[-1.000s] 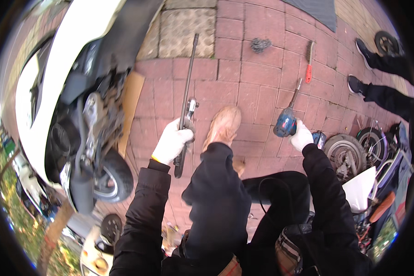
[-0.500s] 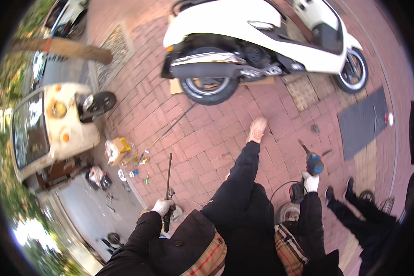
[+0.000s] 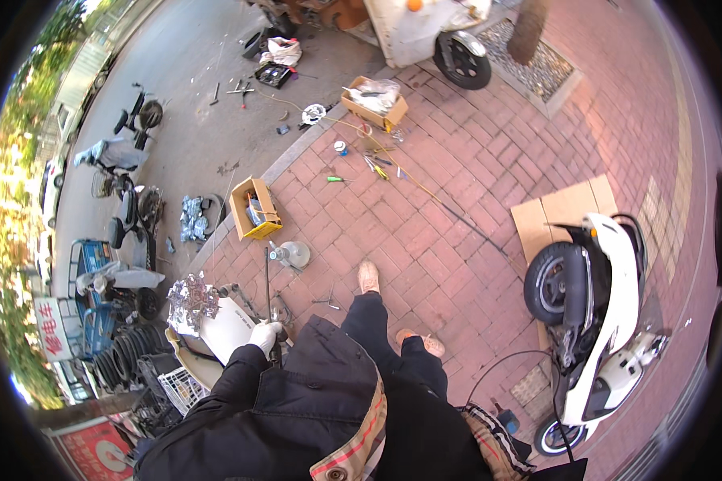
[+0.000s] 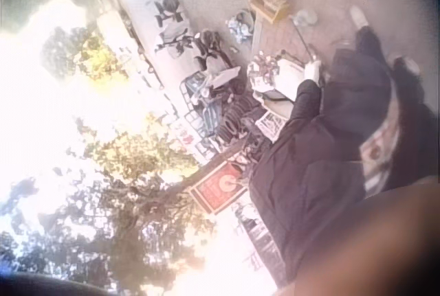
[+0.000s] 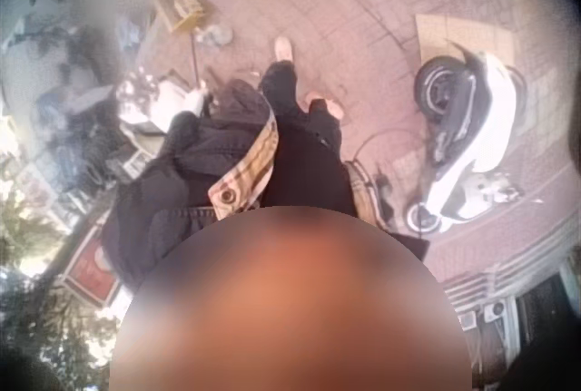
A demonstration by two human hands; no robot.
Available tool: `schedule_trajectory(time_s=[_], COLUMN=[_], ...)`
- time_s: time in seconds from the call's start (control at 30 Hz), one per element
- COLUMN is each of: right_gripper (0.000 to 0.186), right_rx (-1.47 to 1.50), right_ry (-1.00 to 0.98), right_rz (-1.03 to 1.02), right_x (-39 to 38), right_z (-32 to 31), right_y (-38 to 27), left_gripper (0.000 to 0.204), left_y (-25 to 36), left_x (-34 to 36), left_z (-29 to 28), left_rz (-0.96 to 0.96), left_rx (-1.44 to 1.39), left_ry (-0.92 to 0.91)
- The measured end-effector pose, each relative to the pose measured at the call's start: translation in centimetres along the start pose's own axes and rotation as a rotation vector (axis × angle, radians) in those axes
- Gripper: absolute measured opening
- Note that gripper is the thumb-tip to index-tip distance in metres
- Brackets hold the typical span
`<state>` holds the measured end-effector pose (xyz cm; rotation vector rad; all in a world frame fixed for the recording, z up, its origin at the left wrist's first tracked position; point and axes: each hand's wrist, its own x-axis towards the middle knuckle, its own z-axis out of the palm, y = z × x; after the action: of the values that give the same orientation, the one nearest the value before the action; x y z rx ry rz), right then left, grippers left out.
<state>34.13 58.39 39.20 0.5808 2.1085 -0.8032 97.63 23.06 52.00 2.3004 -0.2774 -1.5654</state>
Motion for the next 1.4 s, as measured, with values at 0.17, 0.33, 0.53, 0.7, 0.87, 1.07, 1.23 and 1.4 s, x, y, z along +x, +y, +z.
schedule_trajectory(time_s=[0.17,0.33,0.53,0.7,0.87,1.07,1.23,1.4], right_gripper=[0.007,0.007,0.007,0.010,0.023,0.032,0.039,0.042], right_rx=[-0.227,-0.381,-0.581,-0.721,-0.791,-0.763,-0.791,-0.935], right_ry=[-0.109,-0.202,-0.306,-0.516,-0.859,-0.962,-1.629,-2.073], right_rz=[-0.208,-0.405,-0.664,-0.904,-1.200,-2.086,-1.597,-0.892], right_x=[-5.2,-10.7,-11.3,-19.2,-43.7,-73.9,-92.6,-104.0], right_z=[15.4,31.0,52.2,78.5,103.2,122.9,136.2,153.1], right_y=[-14.3,-27.2,-39.7,-51.1,-58.6,-57.7,-55.1,-50.2], left_gripper=[0.016,0.009,0.010,0.022,0.024,0.019,0.019,0.024], left_y=[5.3,21.2,41.1,47.7,53.1,67.2,85.6,102.9], left_x=[10.5,16.5,15.4,14.3,21.4,36.0,42.6,51.0], left_z=[-6.8,-13.7,-23.4,-28.7,-31.4,-35.0,-41.3,-48.8], left_rz=[0.185,0.445,0.665,0.831,0.711,0.532,0.500,0.756], left_rx=[-0.321,-0.220,-0.393,-0.960,-1.578,-1.656,-1.850,-1.773], left_ry=[-0.068,0.053,0.333,0.175,-0.134,-0.197,-0.392,-0.442])
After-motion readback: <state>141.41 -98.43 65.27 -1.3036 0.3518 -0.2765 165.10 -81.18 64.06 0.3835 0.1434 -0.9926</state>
